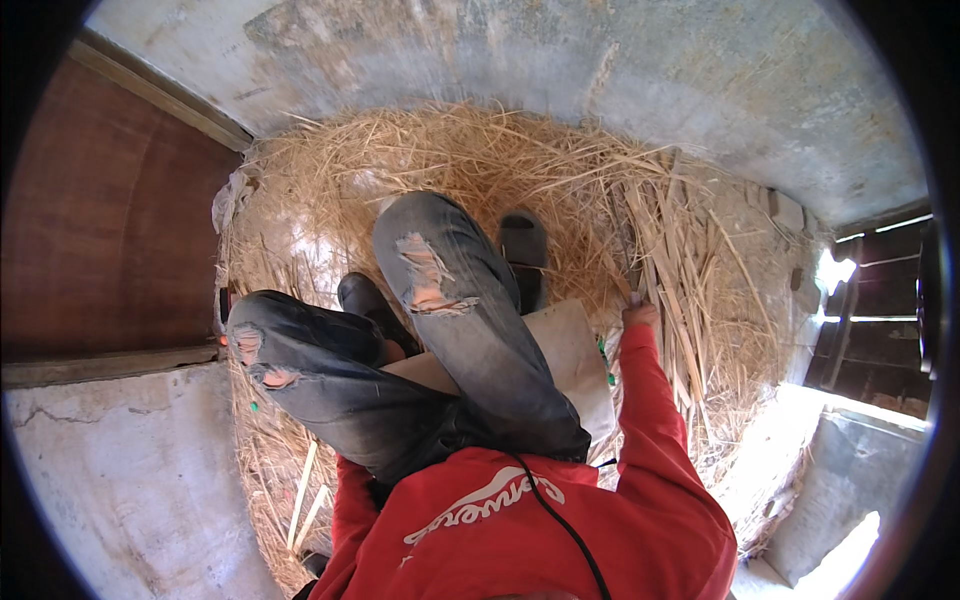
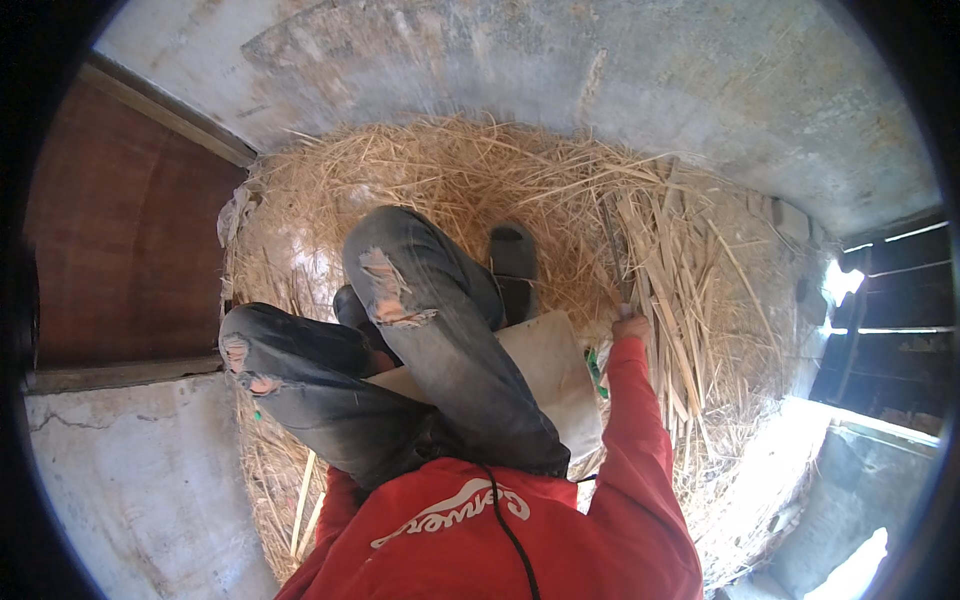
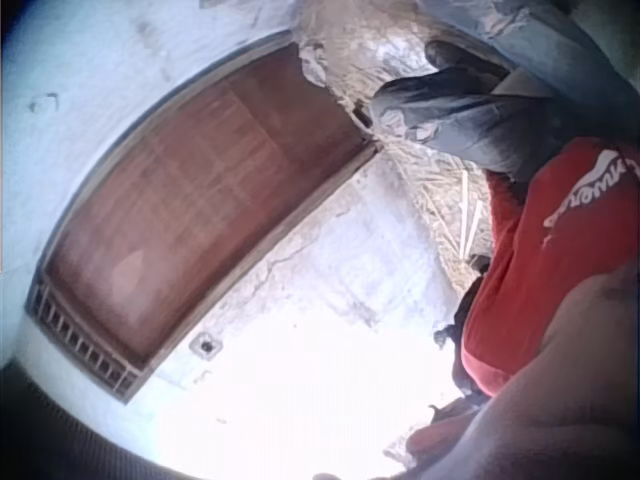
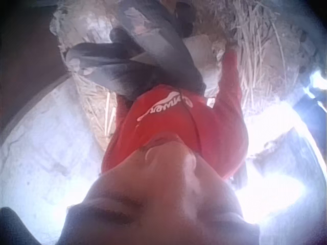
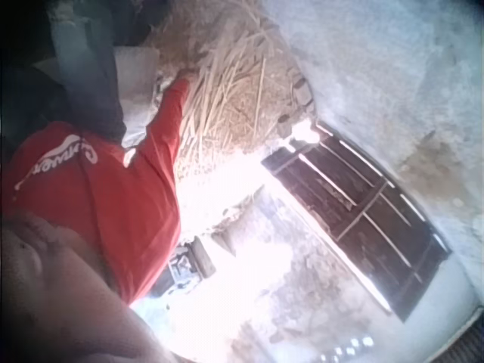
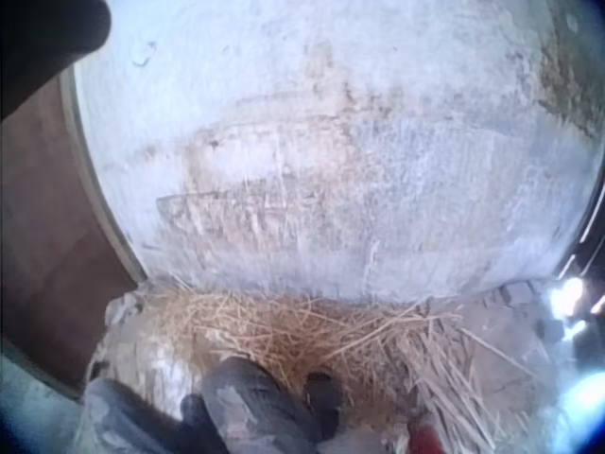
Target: The person uses a large blade to shave and carve a long piece of wood while sitting on a floor covered in straw. They hold the wood steady and repeatedly scrape the blade along its length to refine its shape.
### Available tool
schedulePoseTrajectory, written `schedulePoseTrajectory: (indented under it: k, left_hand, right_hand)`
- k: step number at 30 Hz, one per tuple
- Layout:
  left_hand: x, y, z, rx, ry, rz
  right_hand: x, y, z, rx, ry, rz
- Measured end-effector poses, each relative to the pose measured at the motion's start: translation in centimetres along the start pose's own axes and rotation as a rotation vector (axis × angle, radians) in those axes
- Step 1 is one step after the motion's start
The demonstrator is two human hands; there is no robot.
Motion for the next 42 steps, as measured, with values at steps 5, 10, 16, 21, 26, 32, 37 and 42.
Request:
schedulePoseTrajectory:
  k: [5,10,16,21,26,32,37,42]
  left_hand:
    - [-0.2,-0.6,-0.3,0.006,0.006,0.017]
    - [1.0,-1.0,-1.6,0.003,-0.013,0.022]
    - [1.3,-0.8,-2.5,0.014,-0.029,0.041]
    - [1.3,-1.4,-2.8,0.008,-0.028,0.062]
    - [3.9,-1.6,-4.5,-0.011,-0.082,0.063]
    - [3.4,-1.5,-5.5,0.036,-0.060,0.148]
    - [3.4,-0.9,-9.9,0.129,-0.287,0.532]
    - [9.8,5.8,-12.8,0.164,-0.191,1.168]
  right_hand:
    - [3.0,7.7,-0.8,-0.158,0.093,-0.033]
    - [6.9,12.4,2.6,-0.416,-0.015,-0.613]
    - [5.2,20.6,6.7,-0.549,0.000,-0.923]
    - [1.0,28.9,8.4,-0.585,0.037,-0.932]
    - [1.1,35.3,8.4,-0.552,-0.061,-0.936]
    - [-3.4,46.9,3.1,-0.774,0.023,-1.668]
    - [-9.1,56.8,8.0,-0.784,0.220,-1.766]
    - [-14.7,57.1,13.9,-0.364,0.403,-1.485]
Point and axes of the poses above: each hand's wrist, its own z-axis away from the middle knuckle, its own y-axis out of the back of the hand, x = y × z, the point moved 8 cm from there along -z, towards the middle knuckle, and after that the axes turned 3 degrees about z, right-handed, at the moved point
